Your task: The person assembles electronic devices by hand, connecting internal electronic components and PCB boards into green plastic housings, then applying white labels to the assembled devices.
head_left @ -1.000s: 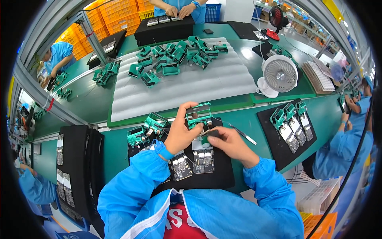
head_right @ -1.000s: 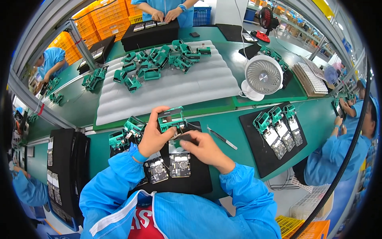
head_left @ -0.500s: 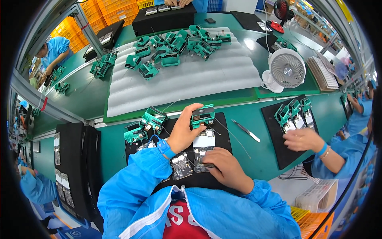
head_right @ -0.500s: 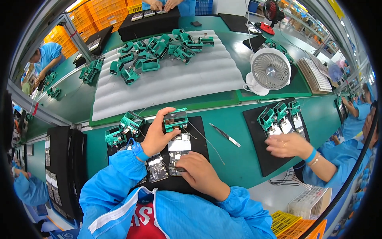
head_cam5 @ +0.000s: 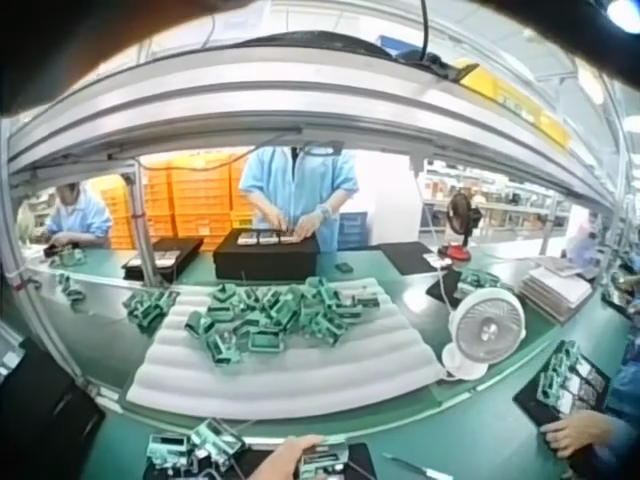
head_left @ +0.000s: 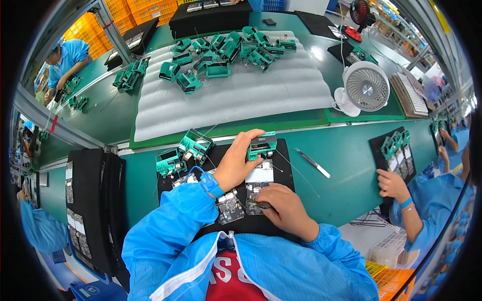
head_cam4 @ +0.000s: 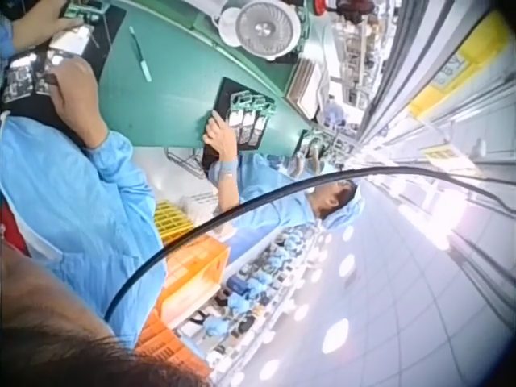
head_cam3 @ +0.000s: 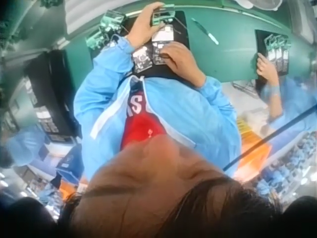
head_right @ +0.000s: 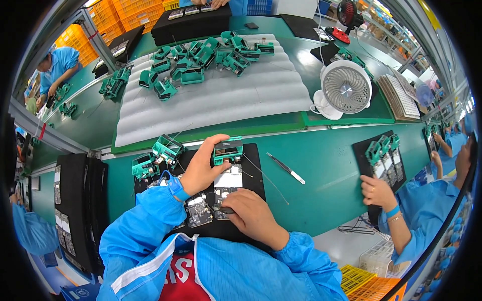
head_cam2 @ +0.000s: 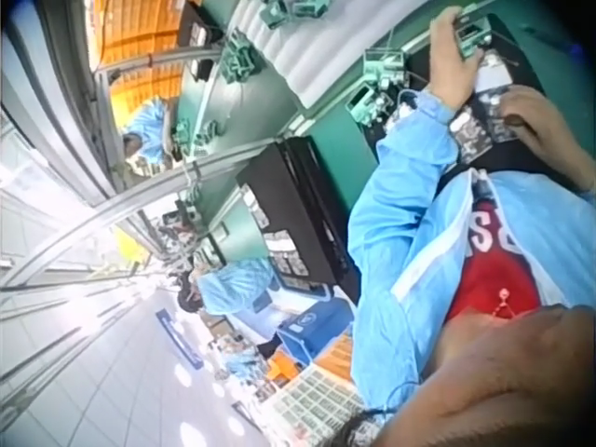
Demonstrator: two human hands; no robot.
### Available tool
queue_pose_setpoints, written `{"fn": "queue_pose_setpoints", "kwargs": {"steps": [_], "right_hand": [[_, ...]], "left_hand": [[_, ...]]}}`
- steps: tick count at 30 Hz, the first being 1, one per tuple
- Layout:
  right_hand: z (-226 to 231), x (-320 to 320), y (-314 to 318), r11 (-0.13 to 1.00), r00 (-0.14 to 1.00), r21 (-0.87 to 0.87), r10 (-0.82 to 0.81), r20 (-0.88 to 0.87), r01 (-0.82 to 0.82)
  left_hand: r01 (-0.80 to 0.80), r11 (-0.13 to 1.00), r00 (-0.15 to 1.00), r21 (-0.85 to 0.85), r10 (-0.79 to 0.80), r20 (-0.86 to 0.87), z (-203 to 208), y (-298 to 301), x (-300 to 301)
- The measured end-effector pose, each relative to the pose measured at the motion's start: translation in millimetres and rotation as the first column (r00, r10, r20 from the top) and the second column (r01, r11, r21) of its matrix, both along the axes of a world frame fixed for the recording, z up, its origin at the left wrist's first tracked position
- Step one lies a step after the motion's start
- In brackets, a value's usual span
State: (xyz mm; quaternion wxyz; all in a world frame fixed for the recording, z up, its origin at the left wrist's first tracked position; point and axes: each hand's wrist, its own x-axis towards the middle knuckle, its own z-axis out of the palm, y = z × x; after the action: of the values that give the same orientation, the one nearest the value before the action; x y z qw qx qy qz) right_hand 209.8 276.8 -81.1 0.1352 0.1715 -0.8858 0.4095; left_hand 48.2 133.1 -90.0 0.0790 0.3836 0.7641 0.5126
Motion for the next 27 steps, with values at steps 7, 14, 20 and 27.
{"fn": "queue_pose_setpoints", "kwargs": {"steps": [7, 14, 20, 27], "right_hand": [[26.7, -11.1, 12.3, 0.974, 0.940, -0.125, -0.144, 0.310, 0.190], [22.9, -61.2, 34.9, 0.941, 0.995, 0.322, -0.094, -0.044, 0.103], [14.6, -72.7, 26.9, 0.864, 0.989, 0.491, -0.047, -0.142, 0.111], [24.0, -73.9, 15.2, 0.799, 0.990, 0.587, -0.066, -0.126, 0.128]], "left_hand": [[0.041, 0.999, 0.993, -0.012, -0.042, -0.108, -5.5, 1.6, 0.4], [0.085, 0.996, 0.996, -0.034, -0.086, -0.022, -1.2, -1.4, -4.2], [0.113, 0.992, 0.992, -0.050, -0.110, 0.061, 3.3, -0.9, -8.3], [0.088, 0.996, 0.995, -0.010, -0.089, -0.040, 2.0, -2.2, -11.0]]}}
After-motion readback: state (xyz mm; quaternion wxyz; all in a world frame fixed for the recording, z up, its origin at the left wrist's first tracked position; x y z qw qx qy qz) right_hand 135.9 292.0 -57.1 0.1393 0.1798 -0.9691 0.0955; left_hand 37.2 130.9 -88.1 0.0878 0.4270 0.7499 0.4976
